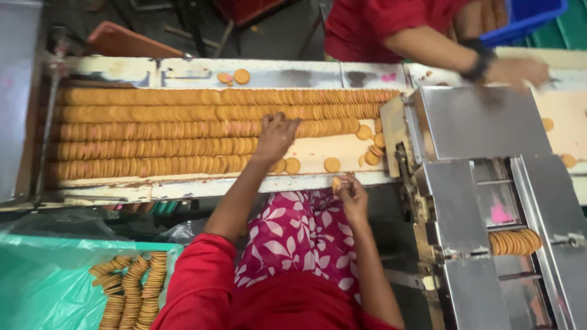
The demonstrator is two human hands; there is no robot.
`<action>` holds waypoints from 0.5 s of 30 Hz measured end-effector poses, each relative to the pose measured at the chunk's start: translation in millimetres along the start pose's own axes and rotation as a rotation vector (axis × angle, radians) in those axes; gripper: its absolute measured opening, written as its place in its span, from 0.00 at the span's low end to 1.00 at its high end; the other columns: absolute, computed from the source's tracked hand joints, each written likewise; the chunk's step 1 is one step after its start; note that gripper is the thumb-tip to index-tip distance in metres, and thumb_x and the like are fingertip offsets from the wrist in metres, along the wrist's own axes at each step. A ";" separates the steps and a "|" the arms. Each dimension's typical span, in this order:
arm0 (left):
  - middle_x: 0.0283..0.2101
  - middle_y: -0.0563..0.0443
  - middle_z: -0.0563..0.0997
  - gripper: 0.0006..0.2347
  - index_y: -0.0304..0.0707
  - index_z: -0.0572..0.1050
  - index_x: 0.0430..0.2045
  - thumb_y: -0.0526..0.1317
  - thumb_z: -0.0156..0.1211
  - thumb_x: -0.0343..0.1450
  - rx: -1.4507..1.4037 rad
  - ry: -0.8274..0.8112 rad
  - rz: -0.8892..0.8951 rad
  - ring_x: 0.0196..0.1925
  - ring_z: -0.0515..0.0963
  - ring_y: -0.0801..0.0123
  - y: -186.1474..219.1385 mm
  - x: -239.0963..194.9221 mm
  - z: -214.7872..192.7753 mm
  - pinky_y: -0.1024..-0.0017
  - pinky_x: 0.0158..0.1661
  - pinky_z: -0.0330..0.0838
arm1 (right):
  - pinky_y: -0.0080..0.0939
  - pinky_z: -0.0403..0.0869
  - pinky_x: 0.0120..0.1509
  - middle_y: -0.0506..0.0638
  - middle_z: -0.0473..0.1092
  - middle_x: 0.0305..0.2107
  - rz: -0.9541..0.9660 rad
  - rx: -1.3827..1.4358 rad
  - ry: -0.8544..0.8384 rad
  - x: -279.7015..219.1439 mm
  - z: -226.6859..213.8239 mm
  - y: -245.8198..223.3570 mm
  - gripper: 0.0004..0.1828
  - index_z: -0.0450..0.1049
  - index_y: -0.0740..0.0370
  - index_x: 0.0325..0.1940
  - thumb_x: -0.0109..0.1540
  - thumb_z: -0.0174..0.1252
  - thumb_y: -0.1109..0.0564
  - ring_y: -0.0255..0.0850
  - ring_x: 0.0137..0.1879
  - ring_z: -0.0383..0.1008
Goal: The person stacks round cookies from a conveyor belt into vertical columns and places them into a metal tray. The person repeats this process continuously as cookies move along the belt.
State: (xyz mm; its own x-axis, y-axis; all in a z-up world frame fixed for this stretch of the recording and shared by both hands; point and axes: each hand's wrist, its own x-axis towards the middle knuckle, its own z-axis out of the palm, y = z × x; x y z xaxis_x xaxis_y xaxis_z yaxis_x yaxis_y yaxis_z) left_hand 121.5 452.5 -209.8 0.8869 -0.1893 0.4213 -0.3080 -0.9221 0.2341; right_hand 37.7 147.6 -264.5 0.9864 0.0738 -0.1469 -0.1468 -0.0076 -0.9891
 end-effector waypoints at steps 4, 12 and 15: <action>0.50 0.47 0.80 0.28 0.41 0.71 0.56 0.43 0.72 0.61 -0.082 -0.035 -0.007 0.60 0.69 0.52 2.6 4.5 -18.4 0.45 0.58 0.56 | 0.31 0.75 0.41 0.47 0.74 0.36 -0.044 0.001 0.068 6.2 -23.4 7.2 0.15 0.73 0.65 0.58 0.67 0.58 0.62 0.31 0.37 0.75; 0.43 0.43 0.78 0.27 0.39 0.70 0.57 0.40 0.75 0.64 -0.667 -0.110 -0.453 0.44 0.78 0.58 40.1 -20.0 -54.7 0.63 0.48 0.74 | 0.43 0.75 0.47 0.54 0.76 0.36 -0.273 -0.691 0.296 48.7 -50.1 0.3 0.14 0.78 0.62 0.55 0.64 0.60 0.61 0.45 0.40 0.76; 0.43 0.45 0.80 0.24 0.36 0.72 0.54 0.38 0.75 0.65 -0.824 -0.071 -0.338 0.42 0.81 0.65 75.0 -55.0 -46.1 0.69 0.43 0.80 | 0.51 0.76 0.52 0.59 0.75 0.41 -0.485 -0.928 0.254 63.5 -48.9 -11.9 0.16 0.77 0.61 0.54 0.61 0.60 0.63 0.55 0.47 0.77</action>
